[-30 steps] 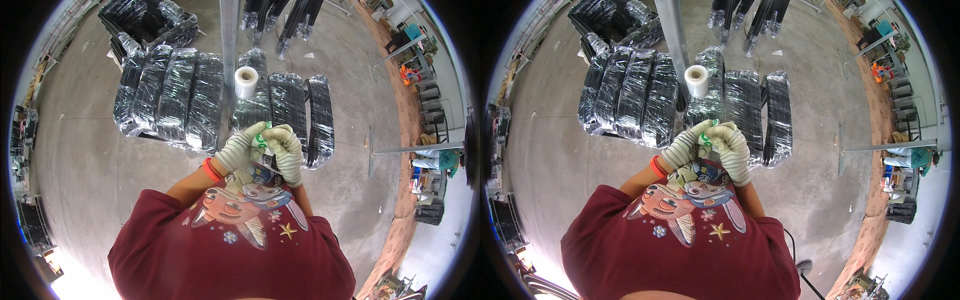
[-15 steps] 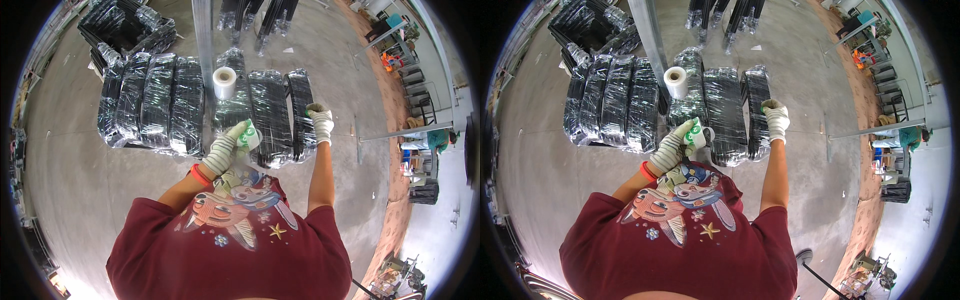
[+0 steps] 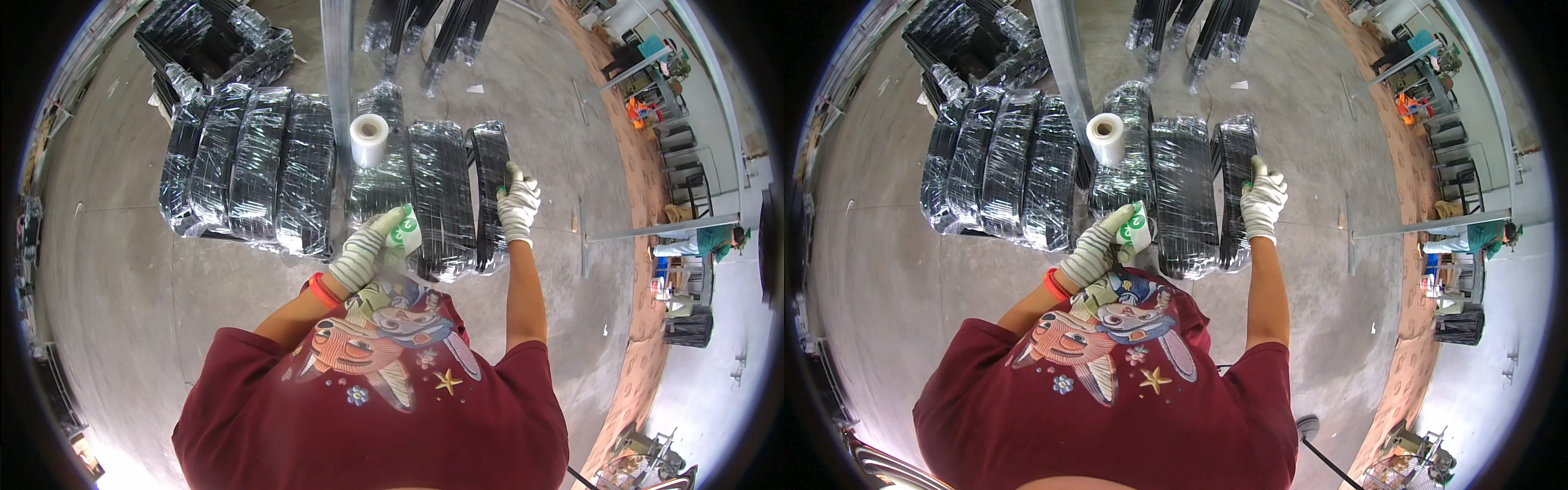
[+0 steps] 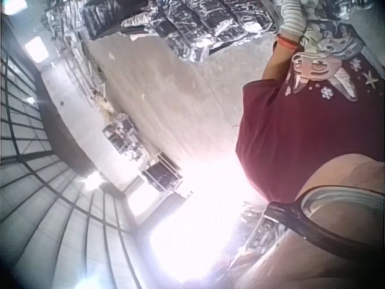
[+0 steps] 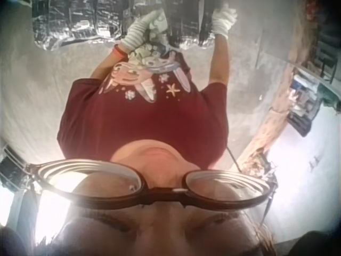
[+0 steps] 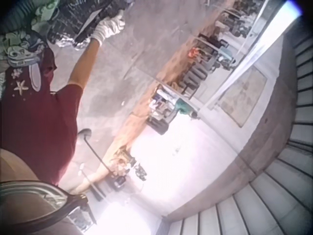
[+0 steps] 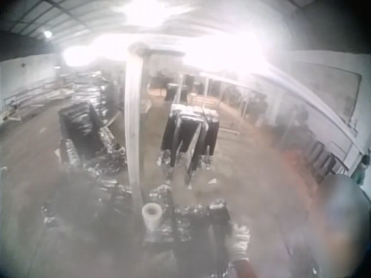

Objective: The person applies green labels to wrapped black furniture components and places a protective foam cap onto a roll of material.

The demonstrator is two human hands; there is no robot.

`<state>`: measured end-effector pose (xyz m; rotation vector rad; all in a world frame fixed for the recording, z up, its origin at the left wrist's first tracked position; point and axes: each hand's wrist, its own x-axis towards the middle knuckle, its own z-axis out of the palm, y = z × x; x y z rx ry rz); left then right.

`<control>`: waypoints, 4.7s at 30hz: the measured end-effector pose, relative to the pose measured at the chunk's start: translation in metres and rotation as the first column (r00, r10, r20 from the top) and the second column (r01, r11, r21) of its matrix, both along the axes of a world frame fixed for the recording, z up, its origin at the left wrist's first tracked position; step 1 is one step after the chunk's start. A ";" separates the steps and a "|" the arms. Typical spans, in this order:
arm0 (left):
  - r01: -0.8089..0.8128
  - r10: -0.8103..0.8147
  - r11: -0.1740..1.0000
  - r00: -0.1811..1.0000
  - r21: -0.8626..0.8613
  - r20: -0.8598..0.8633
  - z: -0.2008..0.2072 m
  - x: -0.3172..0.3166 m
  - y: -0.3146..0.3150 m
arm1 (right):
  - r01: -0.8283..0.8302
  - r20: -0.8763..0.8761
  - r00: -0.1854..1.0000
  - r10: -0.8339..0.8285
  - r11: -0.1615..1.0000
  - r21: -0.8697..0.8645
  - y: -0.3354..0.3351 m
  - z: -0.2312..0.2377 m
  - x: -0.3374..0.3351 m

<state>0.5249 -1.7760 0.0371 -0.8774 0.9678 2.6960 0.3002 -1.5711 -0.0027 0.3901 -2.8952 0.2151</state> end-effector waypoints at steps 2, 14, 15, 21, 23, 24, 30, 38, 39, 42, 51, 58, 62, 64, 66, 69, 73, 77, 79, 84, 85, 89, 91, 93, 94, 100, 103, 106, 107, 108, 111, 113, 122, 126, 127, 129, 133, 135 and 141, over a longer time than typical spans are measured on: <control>0.003 -0.004 1.000 1.000 0.022 0.004 -0.004 -0.002 0.002 | 0.079 -0.046 0.996 -0.077 0.996 0.052 -0.002 0.007 -0.001; -0.035 0.037 0.993 0.999 0.112 -0.014 -0.009 -0.004 0.007 | 0.238 0.228 0.958 -0.176 0.929 -0.284 0.006 -0.025 -0.038; -0.031 0.031 0.997 1.000 0.063 0.002 -0.009 -0.004 0.006 | 0.125 0.046 0.992 -0.116 0.926 -0.358 -0.005 -0.012 -0.026; -0.218 0.212 0.975 0.971 -0.042 -0.106 -0.011 -0.007 0.011 | -0.009 0.201 0.583 0.787 0.253 -0.967 -0.063 0.068 0.104; -0.254 0.239 0.962 0.961 -0.104 -0.139 -0.004 -0.006 0.012 | 0.062 0.274 0.503 0.820 0.281 -0.958 -0.069 0.061 0.121; -0.254 0.237 0.959 0.963 -0.129 -0.132 -0.004 -0.005 0.011 | 0.107 0.296 0.481 0.825 0.280 -0.954 -0.072 0.062 0.126; -0.260 0.242 0.958 0.959 -0.119 -0.148 -0.005 -0.004 0.007 | 0.199 0.340 0.444 0.829 0.279 -0.939 -0.086 0.058 0.142; -0.154 0.166 0.986 0.948 0.065 -0.272 -0.011 -0.003 -0.001 | 0.071 0.218 0.409 0.886 0.207 -0.976 -0.084 0.070 0.145; -0.134 0.160 0.985 0.941 0.109 -0.298 -0.010 -0.002 -0.003 | 0.060 0.209 0.385 0.899 0.201 -0.978 -0.082 0.072 0.145; -0.097 0.131 0.987 0.950 0.131 -0.284 -0.002 -0.004 -0.009 | -0.010 0.202 0.454 0.868 0.232 -0.973 -0.080 0.060 0.140; -0.202 0.196 0.979 0.968 -0.023 -0.154 -0.008 -0.011 -0.002 | -0.249 0.207 0.517 0.830 0.378 -0.892 -0.077 0.063 0.141; -0.126 0.121 0.990 0.989 -0.059 -0.091 0.002 -0.009 -0.004 | -0.343 0.082 0.645 0.760 0.384 -0.857 -0.082 0.056 0.151; -0.149 0.135 0.981 0.984 -0.128 -0.112 0.000 -0.007 -0.003 | -0.213 0.172 0.633 0.755 0.383 -0.899 -0.085 0.065 0.158; -0.144 0.127 0.978 0.985 -0.150 -0.120 -0.002 -0.005 -0.002 | -0.050 0.256 0.590 0.766 0.351 -0.935 -0.087 0.075 0.164; -0.132 0.110 0.970 0.987 -0.203 -0.117 -0.002 -0.005 -0.002 | -0.027 0.264 0.575 0.774 0.340 -0.940 -0.086 0.072 0.164; -0.108 0.080 0.950 0.991 -0.292 -0.108 0.000 -0.004 -0.001 | 0.005 0.300 0.585 0.754 0.367 -0.930 -0.082 0.062 0.162; -0.105 0.073 0.930 0.992 -0.353 -0.101 -0.008 -0.003 0.000 | 0.045 0.326 0.586 0.742 0.372 -0.927 -0.081 0.057 0.163; -0.168 0.126 0.922 0.982 -0.349 -0.138 0.004 -0.001 0.005 | 0.019 0.271 0.596 0.756 0.324 -0.946 -0.079 0.053 0.163; -0.180 0.136 0.904 0.981 -0.389 -0.138 0.010 -0.002 0.007 | 0.035 0.249 0.601 0.759 0.287 -0.957 -0.078 0.049 0.162; -0.123 0.101 0.983 0.982 -0.139 -0.158 -0.008 -0.008 0.004 | -0.003 0.222 0.627 0.746 0.287 -0.958 -0.076 0.051 0.161; -0.100 0.091 0.994 0.984 -0.054 -0.152 -0.011 -0.009 0.003 | -0.078 0.197 0.642 0.741 0.319 -0.945 -0.075 0.049 0.159; -0.050 0.061 0.996 0.986 0.073 -0.153 -0.022 -0.005 0.000 | -0.316 0.104 0.698 0.709 0.435 -0.843 -0.076 0.056 0.160; -0.044 0.043 0.999 0.995 -0.004 -0.092 -0.019 -0.009 0.002 | -0.299 0.123 0.707 0.697 0.451 -0.841 -0.076 0.057 0.161; -0.011 0.007 0.996 0.999 -0.086 -0.046 -0.021 -0.013 0.002 | -0.302 0.124 0.724 0.679 0.473 -0.828 -0.073 0.046 0.157; -0.008 0.005 0.997 1.000 -0.079 -0.030 -0.021 -0.013 0.003 | -0.310 0.116 0.728 0.676 0.475 -0.823 -0.072 0.042 0.156; 0.048 -0.048 0.999 0.996 0.007 0.070 -0.017 -0.019 0.003 | -0.365 0.032 0.697 0.717 0.392 -0.844 -0.074 0.049 0.152; 0.045 -0.045 0.999 0.999 -0.002 -0.006 -0.015 -0.018 0.000 | -0.375 0.044 0.685 0.728 0.403 -0.835 -0.075 0.050 0.150; -0.024 0.023 1.000 0.997 0.020 0.074 -0.012 -0.022 0.001 | -0.346 0.002 0.696 0.718 0.338 -0.875 -0.075 0.053 0.151; -0.050 0.046 0.998 0.996 0.044 0.076 -0.014 -0.022 0.000 | -0.350 -0.052 0.706 0.707 0.284 -0.892 -0.076 0.058 0.154; -0.076 0.070 0.995 0.994 0.068 0.079 -0.017 -0.023 -0.003 | -0.355 -0.105 0.714 0.692 0.230 -0.906 -0.077 0.061 0.155; -0.210 0.195 0.970 0.972 0.123 0.128 -0.035 -0.028 -0.012 | -0.237 -0.151 0.788 0.597 0.067 -0.969 -0.067 0.055 0.143; -0.280 0.260 0.947 0.957 0.161 0.131 -0.042 -0.030 -0.015 | -0.182 -0.130 0.811 0.571 0.035 -0.983 -0.055 0.052 0.125; -0.305 0.285 0.937 0.949 0.169 0.132 -0.031 -0.021 -0.026 | -0.033 0.208 0.803 0.558 0.391 -0.920 -0.044 0.016 0.073; -0.332 0.327 0.917 0.943 0.220 0.060 -0.045 -0.019 -0.031 | -0.012 0.331 0.758 0.561 0.520 -0.854 -0.056 -0.010 0.049; -0.320 0.310 0.925 0.947 0.203 0.081 -0.043 -0.019 -0.031 | -0.012 0.333 0.756 0.564 0.521 -0.853 -0.059 -0.016 0.043; -0.308 0.293 0.928 0.951 0.208 0.096 -0.035 -0.018 -0.031 | -0.038 0.356 0.750 0.558 0.573 -0.818 -0.066 -0.025 0.035; -0.292 0.276 0.940 0.955 0.177 0.109 -0.034 -0.016 -0.030 | -0.279 0.219 0.897 0.384 0.877 -0.392 -0.070 -0.027 0.036; -0.293 0.277 0.944 0.954 0.152 0.116 -0.032 -0.014 -0.029 | -0.345 0.084 0.926 0.367 0.917 -0.202 -0.077 -0.011 0.047; -0.278 0.259 0.944 0.958 0.179 0.122 -0.031 -0.014 -0.025 | -0.254 0.101 0.958 0.270 0.956 -0.149 -0.073 -0.005 0.042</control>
